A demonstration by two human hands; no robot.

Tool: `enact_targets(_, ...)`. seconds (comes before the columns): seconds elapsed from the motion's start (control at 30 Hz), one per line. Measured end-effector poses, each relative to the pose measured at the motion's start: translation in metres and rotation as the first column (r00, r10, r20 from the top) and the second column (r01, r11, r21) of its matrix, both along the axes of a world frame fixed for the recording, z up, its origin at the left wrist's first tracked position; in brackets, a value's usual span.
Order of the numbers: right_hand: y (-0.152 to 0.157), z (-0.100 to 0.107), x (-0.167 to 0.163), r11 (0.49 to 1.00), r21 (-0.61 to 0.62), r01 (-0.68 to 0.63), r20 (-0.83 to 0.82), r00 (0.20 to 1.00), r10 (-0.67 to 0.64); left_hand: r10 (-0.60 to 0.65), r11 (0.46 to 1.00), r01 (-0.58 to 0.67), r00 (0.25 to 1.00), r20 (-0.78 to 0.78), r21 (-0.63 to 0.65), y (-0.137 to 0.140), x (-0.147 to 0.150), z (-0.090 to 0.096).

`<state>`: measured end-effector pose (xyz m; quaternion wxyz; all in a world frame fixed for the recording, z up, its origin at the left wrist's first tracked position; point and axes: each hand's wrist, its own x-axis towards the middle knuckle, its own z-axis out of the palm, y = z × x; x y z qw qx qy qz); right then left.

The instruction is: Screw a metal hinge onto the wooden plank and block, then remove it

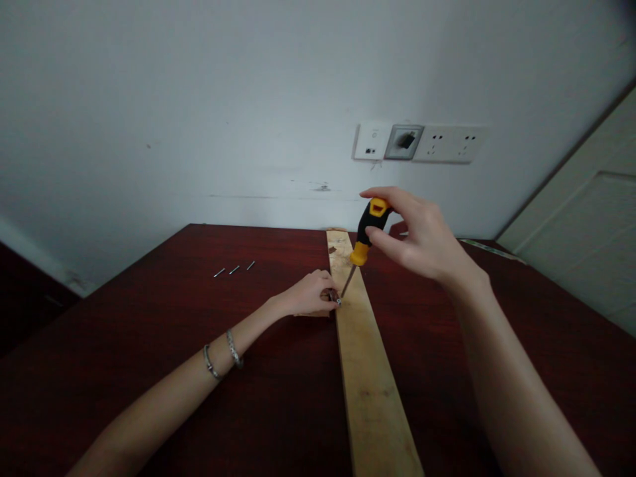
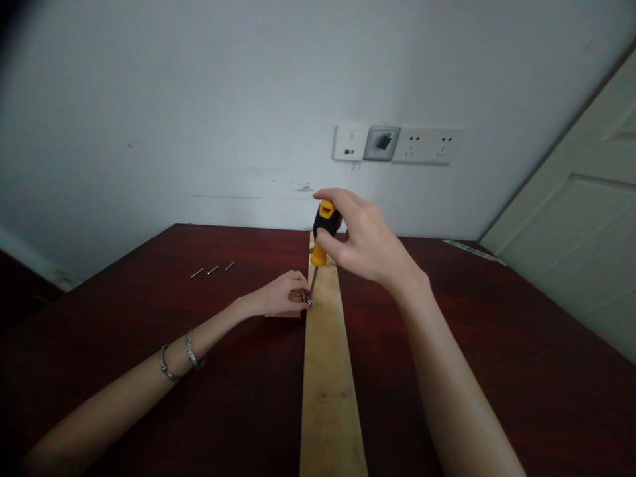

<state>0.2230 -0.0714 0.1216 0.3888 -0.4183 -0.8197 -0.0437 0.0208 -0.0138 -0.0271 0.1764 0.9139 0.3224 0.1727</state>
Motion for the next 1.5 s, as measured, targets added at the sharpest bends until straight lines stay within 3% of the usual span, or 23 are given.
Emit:
enact_targets(0.2,0.003,0.002,0.009,0.997,0.034,0.072,-0.053,0.996,-0.07,-0.041,0.999,0.041,0.999,0.012,-0.004,-0.005,0.003,0.001)
enact_targets(0.73,0.015,-0.005,0.014,0.993,0.086,0.083,-0.045,0.996,-0.079,-0.108,0.987,0.114,0.992,-0.062,0.111,-0.002,0.004,-0.007)
enact_targets(1.17,0.016,-0.003,0.017,0.99,0.091,0.104,-0.044,0.994,-0.1,-0.057,0.998,0.057,0.998,0.033,0.002,-0.009,0.007,-0.003)
enact_targets(1.5,0.016,-0.003,0.018,0.99,0.083,0.112,-0.034,0.993,-0.109,0.016,0.997,-0.015,1.0,0.021,-0.07,-0.012,0.007,-0.007)
